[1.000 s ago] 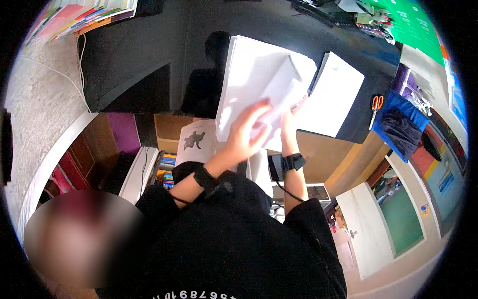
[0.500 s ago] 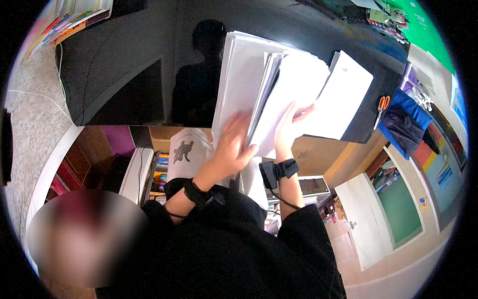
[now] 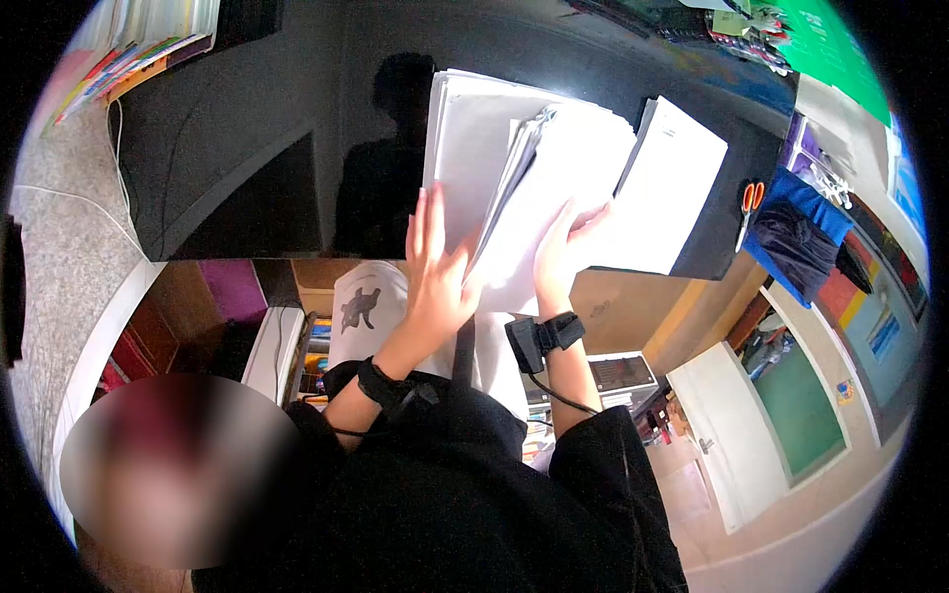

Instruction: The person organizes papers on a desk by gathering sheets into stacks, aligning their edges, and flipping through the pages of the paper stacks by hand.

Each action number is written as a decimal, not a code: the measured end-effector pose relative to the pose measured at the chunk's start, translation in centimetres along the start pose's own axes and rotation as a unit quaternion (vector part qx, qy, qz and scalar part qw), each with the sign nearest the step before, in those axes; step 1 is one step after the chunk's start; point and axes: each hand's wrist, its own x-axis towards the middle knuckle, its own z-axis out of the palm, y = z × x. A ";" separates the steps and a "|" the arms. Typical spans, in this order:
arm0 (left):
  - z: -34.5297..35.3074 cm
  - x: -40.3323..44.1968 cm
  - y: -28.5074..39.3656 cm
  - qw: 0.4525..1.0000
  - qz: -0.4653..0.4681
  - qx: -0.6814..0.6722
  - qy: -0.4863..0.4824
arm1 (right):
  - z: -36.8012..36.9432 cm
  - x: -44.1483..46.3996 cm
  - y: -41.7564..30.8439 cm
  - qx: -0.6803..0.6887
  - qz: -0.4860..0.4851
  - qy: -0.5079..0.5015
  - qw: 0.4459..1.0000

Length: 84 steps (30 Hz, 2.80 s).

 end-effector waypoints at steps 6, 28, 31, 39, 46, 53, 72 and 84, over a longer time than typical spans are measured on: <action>0.7 -0.2 -0.2 0.997 -0.034 -0.054 0.046 | 0.2 0.1 0.2 -0.011 0.000 0.010 1.000; 0.9 -1.5 2.3 0.993 0.085 -0.056 0.068 | 1.3 -0.4 5.5 0.003 -0.020 -0.029 0.999; 1.0 -1.5 2.6 0.993 0.068 -0.052 0.083 | 1.1 -0.3 5.8 0.008 -0.017 -0.035 0.999; 1.9 -1.4 -1.6 0.992 -0.020 -0.029 0.121 | 0.5 0.0 1.0 -0.013 0.039 0.005 0.999; 1.9 -0.3 -1.0 0.980 -0.122 -0.139 0.069 | -0.5 0.0 -0.8 0.035 0.051 0.010 0.998; 3.2 -0.2 -2.3 0.991 -0.096 -0.063 0.071 | -3.1 2.5 3.0 0.253 0.126 -0.144 0.948; 2.8 0.0 -2.1 0.950 -0.124 -0.280 0.058 | -10.9 13.4 23.2 -0.134 0.155 -0.185 0.961; 3.1 -0.1 -4.4 0.973 -0.101 -0.198 0.069 | -10.9 10.1 20.1 0.258 0.127 -0.135 0.948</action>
